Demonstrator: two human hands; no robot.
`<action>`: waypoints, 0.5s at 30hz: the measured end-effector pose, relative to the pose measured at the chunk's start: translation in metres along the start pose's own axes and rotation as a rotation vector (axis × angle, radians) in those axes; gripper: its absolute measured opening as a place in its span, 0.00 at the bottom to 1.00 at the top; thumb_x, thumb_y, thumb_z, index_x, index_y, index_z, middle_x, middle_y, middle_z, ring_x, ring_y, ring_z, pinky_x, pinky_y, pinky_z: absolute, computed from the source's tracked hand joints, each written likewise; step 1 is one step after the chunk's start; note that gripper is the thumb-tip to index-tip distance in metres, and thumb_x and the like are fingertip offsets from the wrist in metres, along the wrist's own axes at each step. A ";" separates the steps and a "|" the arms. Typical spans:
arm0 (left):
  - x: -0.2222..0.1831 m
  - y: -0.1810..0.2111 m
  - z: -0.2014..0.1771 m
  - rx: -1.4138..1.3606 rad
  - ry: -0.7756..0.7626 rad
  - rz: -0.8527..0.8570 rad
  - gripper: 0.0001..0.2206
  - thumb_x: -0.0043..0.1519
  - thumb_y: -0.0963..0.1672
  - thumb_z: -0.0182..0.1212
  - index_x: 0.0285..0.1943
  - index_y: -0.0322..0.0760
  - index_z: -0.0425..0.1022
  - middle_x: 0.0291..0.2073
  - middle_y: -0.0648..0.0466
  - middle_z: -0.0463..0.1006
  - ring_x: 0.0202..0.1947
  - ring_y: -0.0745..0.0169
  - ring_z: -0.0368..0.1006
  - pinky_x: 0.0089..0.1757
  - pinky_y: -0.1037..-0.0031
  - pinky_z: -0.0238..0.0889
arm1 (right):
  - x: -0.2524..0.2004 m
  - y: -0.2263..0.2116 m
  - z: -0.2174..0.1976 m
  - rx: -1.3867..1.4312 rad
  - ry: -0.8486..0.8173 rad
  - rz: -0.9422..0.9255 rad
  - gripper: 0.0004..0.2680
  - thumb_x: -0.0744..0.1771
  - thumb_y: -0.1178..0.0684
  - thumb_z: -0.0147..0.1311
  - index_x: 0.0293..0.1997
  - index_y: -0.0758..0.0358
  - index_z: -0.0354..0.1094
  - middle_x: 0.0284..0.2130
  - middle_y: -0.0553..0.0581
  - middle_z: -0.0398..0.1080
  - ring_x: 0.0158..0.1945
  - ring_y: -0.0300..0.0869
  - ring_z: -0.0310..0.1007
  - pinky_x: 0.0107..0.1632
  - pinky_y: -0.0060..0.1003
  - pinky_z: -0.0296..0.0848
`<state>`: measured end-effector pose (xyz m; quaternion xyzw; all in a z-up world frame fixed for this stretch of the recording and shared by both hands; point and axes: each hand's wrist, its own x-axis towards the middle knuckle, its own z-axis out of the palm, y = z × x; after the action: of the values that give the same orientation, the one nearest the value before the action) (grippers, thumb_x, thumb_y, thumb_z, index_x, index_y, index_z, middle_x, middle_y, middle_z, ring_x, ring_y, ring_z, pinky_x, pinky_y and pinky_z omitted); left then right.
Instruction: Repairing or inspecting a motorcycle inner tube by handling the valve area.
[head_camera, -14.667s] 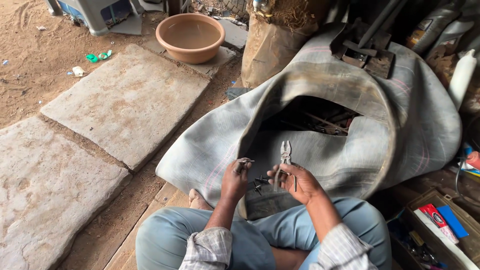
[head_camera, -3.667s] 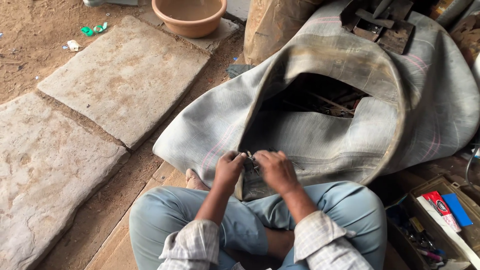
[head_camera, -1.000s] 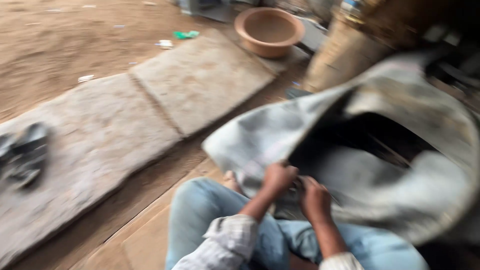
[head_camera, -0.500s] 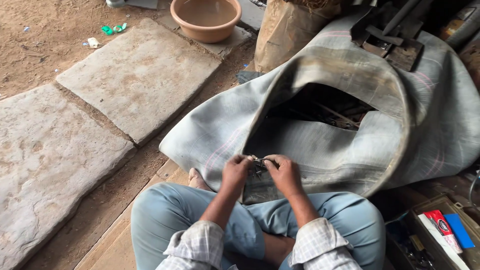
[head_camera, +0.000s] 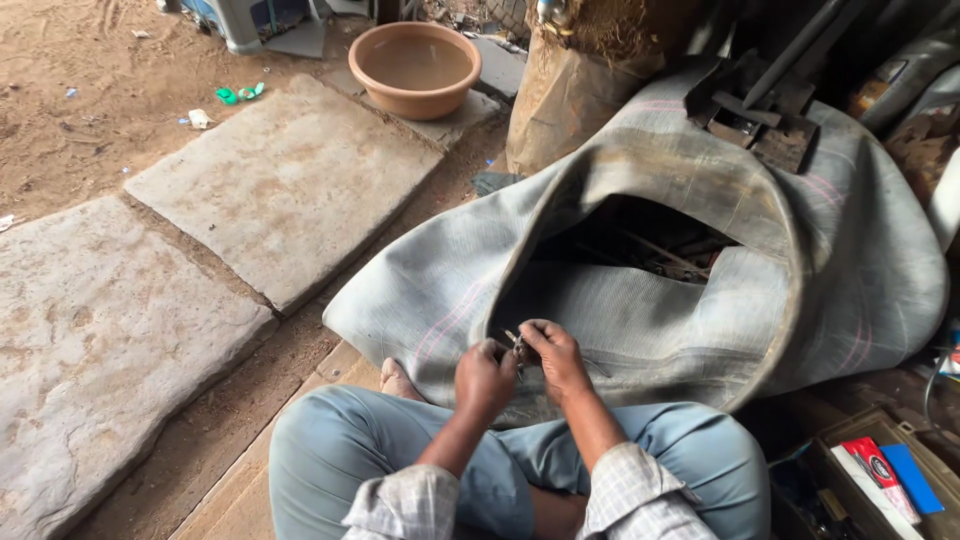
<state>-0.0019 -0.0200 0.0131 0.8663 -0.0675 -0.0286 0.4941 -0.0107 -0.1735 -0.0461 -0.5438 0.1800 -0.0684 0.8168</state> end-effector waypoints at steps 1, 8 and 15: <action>-0.001 0.000 0.006 0.001 0.005 0.003 0.10 0.57 0.46 0.67 0.33 0.33 0.81 0.30 0.43 0.81 0.32 0.43 0.79 0.37 0.58 0.70 | 0.004 -0.010 0.006 0.001 -0.005 -0.003 0.07 0.67 0.53 0.62 0.44 0.63 0.75 0.30 0.51 0.74 0.31 0.35 0.73 0.37 0.33 0.73; 0.008 -0.025 0.036 -0.267 -0.158 -0.288 0.11 0.56 0.46 0.64 0.36 0.32 0.83 0.27 0.44 0.84 0.28 0.55 0.80 0.36 0.61 0.72 | 0.012 -0.062 0.033 -0.543 -0.164 0.036 0.07 0.64 0.53 0.64 0.38 0.66 0.78 0.29 0.51 0.77 0.32 0.34 0.74 0.36 0.31 0.74; 0.048 -0.008 -0.015 -0.021 -0.057 -0.230 0.16 0.58 0.51 0.65 0.44 0.34 0.84 0.31 0.42 0.84 0.32 0.54 0.80 0.40 0.63 0.72 | -0.018 0.000 -0.028 -0.083 0.050 0.223 0.08 0.67 0.48 0.59 0.40 0.61 0.75 0.29 0.53 0.75 0.28 0.39 0.72 0.33 0.34 0.69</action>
<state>0.0482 -0.0105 0.0151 0.8618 0.0188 -0.1106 0.4946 -0.0375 -0.1921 -0.0516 -0.5518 0.2623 0.0169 0.7915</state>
